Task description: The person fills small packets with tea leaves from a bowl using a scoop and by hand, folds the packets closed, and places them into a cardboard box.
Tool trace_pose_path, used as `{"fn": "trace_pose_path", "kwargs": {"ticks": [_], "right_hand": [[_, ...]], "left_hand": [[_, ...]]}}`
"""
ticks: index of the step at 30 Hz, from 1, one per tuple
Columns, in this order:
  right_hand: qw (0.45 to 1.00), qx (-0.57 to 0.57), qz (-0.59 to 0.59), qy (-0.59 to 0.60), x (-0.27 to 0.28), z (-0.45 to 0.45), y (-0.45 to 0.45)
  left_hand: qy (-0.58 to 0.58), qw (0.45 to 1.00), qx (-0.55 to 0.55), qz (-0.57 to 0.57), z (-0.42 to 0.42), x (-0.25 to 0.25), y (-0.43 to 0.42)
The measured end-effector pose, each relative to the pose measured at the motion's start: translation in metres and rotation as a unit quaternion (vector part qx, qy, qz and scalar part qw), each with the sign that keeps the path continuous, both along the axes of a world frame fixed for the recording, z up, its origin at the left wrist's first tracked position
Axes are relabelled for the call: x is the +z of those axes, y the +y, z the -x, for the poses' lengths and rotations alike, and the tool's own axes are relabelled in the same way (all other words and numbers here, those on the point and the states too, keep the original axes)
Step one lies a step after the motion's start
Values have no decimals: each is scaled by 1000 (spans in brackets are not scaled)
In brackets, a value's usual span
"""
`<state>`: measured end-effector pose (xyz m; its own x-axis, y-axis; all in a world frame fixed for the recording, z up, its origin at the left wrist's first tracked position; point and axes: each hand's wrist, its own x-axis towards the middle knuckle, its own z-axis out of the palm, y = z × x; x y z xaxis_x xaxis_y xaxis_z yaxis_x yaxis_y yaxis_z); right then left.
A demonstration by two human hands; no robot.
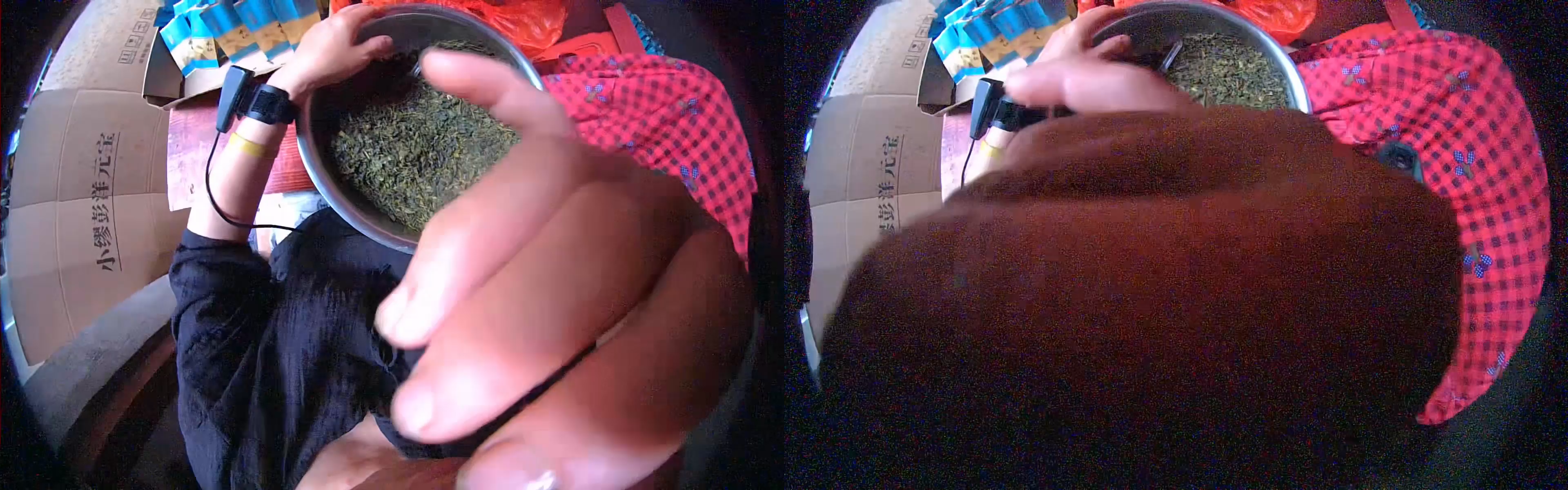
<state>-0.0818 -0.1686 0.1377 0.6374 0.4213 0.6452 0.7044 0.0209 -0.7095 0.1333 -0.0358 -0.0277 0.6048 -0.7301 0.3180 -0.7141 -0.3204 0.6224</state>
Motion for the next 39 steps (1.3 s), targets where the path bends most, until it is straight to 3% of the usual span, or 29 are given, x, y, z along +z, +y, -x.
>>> {"fn": "trace_pose_path", "kwargs": {"ticks": [5,13,19,21,25,27,28,33,34,38,39], "right_hand": [[998,-50,15,42,4,28,-23],[991,-87,11,98,13,60,-30],[994,-24,3,108,23,46,-5],[994,8,5,113,28,42,9],[996,-28,3,88,26,34,54],[997,-47,3,59,24,22,107],[997,-55,3,46,28,29,120],[991,-123,45,-11,1,-24,63],[988,-141,60,-22,-1,-29,51],[964,-195,141,-112,-13,-26,21],[966,-234,75,-77,-19,-39,17]], "left_hand": [[41,999,-4,-2,-7,-5,-1],[-2,1000,13,-14,-8,-5,-1],[-15,997,48,-50,-4,1,-1],[-13,992,53,-112,-1,16,-5],[-71,992,27,-101,-28,1,-19],[5,989,18,-145,-29,25,-33],[-56,996,-19,-74,-42,15,-39],[-21,977,-43,-206,-106,1,-98],[-16,978,-60,-201,-101,-7,-109],[32,980,51,-188,-108,-10,-109],[-82,995,-54,-9,-116,-32,-95]]}}
